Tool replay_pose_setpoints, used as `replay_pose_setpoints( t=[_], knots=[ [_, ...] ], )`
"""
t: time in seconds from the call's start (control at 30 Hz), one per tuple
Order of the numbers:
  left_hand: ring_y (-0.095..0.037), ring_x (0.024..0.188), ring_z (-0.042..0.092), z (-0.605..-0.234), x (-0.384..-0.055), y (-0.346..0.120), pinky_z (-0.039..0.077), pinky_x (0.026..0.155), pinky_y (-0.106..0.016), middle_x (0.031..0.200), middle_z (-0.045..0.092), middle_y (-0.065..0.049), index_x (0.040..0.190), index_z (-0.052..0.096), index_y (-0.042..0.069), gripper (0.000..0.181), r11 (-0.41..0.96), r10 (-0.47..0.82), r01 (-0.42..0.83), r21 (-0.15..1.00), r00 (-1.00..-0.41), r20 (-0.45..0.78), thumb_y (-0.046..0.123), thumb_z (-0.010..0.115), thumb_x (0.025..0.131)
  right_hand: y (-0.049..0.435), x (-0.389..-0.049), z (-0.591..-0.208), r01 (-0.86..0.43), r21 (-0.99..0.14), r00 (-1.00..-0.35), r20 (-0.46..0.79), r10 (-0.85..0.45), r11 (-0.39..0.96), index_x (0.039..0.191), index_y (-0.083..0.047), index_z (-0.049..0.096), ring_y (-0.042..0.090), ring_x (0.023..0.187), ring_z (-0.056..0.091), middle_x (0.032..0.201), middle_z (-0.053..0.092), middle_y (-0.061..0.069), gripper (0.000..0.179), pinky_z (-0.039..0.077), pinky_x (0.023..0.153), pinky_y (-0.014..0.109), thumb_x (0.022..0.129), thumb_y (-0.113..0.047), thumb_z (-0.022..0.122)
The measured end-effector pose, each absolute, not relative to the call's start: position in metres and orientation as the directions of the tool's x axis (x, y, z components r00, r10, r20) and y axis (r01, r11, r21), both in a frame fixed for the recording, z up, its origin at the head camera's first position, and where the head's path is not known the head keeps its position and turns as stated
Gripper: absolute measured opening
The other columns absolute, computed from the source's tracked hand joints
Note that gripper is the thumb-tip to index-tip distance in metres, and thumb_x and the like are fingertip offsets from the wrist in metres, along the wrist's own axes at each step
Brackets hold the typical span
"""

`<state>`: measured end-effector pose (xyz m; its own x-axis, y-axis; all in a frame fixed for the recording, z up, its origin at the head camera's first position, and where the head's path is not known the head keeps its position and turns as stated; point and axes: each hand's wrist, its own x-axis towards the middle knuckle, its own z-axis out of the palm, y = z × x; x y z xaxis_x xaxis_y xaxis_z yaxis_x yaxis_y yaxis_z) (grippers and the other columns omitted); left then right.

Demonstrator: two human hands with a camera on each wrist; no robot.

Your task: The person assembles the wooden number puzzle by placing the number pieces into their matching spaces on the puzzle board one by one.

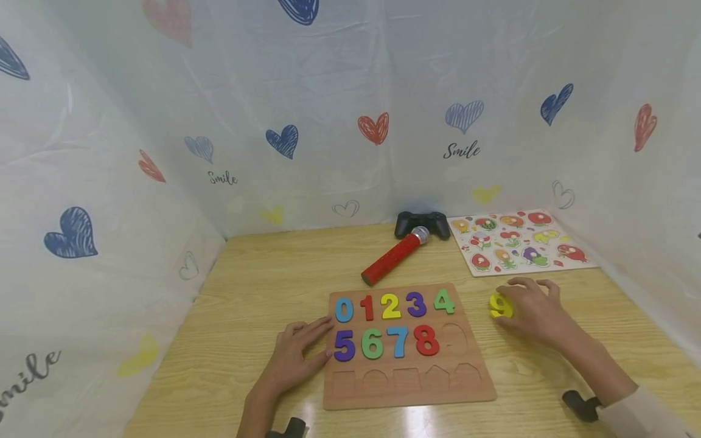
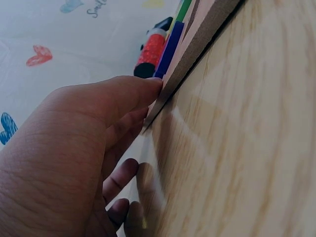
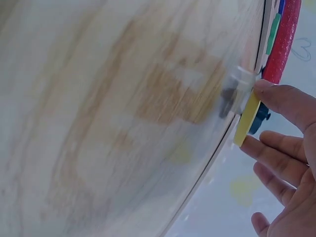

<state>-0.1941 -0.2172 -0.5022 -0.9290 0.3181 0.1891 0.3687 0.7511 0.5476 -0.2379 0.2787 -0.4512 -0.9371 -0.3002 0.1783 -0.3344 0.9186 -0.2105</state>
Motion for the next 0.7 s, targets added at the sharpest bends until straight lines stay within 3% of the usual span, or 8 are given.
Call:
replay_pose_setpoints(
  t=[0.7],
  knots=[
    [-0.021,0.123,0.040,-0.502,-0.193,-0.217,0.029,0.095,-0.048,0.150,0.047,0.016,0.142,0.058,0.030,0.055,0.750,0.323,0.389,0.535,-0.921,0.218,0.042,0.070,0.090,0.263,-0.224,-0.442,-0.414,-0.207,-0.900,0.237,-0.365,0.887,0.120,0.001,0.067,0.044,0.123,0.043,0.118,0.067,0.020,0.058,0.016,0.099,0.069,0.074,-0.027,0.089]
  ],
)
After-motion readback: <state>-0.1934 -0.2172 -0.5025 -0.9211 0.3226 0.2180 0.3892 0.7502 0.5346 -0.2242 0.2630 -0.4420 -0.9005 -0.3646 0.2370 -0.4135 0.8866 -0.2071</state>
